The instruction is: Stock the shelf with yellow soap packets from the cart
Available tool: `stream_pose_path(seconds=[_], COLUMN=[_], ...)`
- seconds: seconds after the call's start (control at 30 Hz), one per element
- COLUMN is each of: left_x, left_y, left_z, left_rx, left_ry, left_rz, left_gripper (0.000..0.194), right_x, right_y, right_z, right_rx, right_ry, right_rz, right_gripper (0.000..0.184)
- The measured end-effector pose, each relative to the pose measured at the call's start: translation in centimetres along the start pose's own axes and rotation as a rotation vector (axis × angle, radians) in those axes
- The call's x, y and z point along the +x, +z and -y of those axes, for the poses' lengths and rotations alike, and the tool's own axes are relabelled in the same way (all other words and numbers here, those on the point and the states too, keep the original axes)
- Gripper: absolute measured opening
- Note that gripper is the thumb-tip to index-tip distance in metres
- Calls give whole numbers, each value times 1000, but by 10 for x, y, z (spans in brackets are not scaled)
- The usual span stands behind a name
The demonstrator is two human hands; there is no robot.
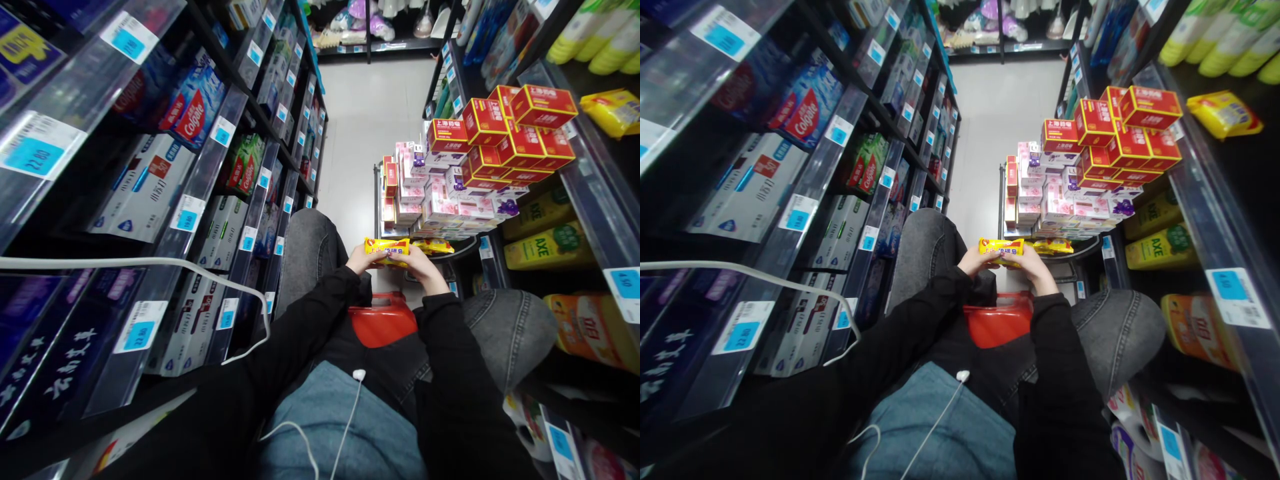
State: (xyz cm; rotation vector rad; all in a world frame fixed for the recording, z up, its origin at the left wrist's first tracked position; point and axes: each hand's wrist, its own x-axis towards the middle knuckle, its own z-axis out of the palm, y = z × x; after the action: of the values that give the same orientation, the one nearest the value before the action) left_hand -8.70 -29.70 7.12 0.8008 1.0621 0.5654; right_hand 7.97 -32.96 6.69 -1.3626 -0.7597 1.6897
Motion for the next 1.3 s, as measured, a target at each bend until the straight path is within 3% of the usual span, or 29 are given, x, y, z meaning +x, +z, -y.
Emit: stream_pose_path(seconds=[0.27, 1.3], left_x=[1, -3], left_y=[-1, 2], left_z=[2, -2], left_rx=[-3, 5], left_ry=[3, -4], left_rz=[17, -13], left_gripper=[72, 65], right_x=[-2, 3], right_y=[2, 4], right_z=[3, -3], right_rx=[-1, 17], right_ry=[6, -19], right_rz=[0, 5], right_gripper=[54, 54])
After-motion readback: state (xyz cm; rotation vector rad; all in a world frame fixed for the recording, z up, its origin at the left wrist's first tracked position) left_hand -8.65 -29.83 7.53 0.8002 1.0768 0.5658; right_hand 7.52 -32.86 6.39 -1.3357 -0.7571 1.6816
